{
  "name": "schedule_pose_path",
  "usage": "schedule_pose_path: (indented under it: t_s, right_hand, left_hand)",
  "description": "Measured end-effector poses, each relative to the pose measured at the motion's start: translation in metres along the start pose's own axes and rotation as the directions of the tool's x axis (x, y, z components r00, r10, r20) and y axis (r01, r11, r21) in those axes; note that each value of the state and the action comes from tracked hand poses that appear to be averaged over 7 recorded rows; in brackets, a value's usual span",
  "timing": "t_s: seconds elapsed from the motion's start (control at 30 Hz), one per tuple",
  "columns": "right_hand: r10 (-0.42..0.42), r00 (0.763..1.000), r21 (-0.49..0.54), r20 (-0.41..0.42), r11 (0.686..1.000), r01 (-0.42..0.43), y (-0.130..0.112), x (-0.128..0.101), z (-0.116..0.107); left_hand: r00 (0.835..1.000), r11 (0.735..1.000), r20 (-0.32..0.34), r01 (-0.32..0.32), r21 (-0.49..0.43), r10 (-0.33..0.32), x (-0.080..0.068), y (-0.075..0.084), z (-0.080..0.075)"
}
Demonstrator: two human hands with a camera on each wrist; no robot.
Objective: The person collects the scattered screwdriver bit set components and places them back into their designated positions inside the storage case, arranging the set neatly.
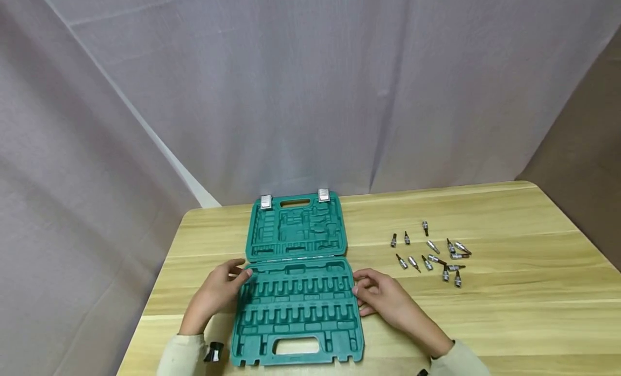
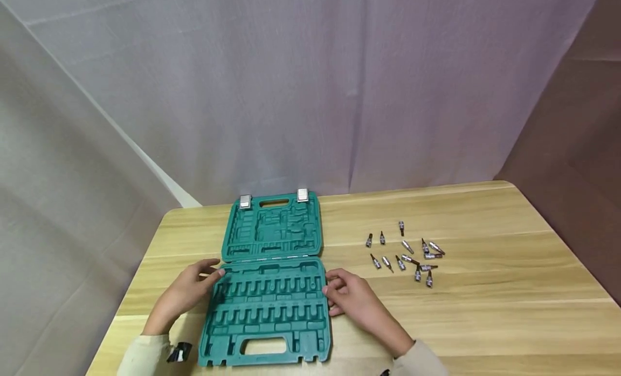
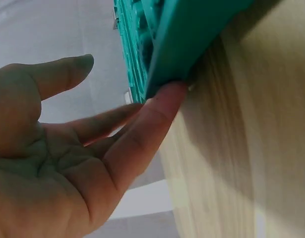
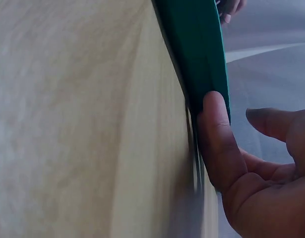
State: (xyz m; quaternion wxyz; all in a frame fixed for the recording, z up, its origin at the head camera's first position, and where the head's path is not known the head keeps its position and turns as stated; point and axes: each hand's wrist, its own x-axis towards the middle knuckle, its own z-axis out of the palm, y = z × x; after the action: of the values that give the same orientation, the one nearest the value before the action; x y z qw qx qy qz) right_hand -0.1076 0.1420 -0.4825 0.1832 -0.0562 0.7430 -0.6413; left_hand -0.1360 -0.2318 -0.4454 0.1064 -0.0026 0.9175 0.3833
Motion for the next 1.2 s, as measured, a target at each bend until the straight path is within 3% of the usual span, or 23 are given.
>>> schedule_pose_path:
  t_s: [0.33,0.57,0.77,1.2]
  right_hand:
    - [-0.019,1.000,0.032,0.019,0.999,0.019,0.004,0.004,0.004]
    - [0.016,0.999,0.024,0.045,1.000,-0.017,0.000,0.003,0.004]
    - [0.020,0.999,0.014,0.037,1.000,-0.020,-0.002,0.003,0.002]
    - [0.018,1.000,-0.044,-0.015,0.999,-0.019,-0.006,0.003,0.008]
  left_hand:
    - [1.000,0.999,0.022,-0.014,-0.039,0.015,-0.004,-0.011,-0.001]
    - [1.000,0.989,0.027,0.019,-0.145,-0.015,-0.007,-0.013,-0.001]
    - [0.998,0.982,0.030,0.054,-0.179,-0.050,-0.007,-0.011,-0.001]
    - [0.999,0.971,0.024,0.048,-0.235,-0.043,-0.004,-0.014,-0.004]
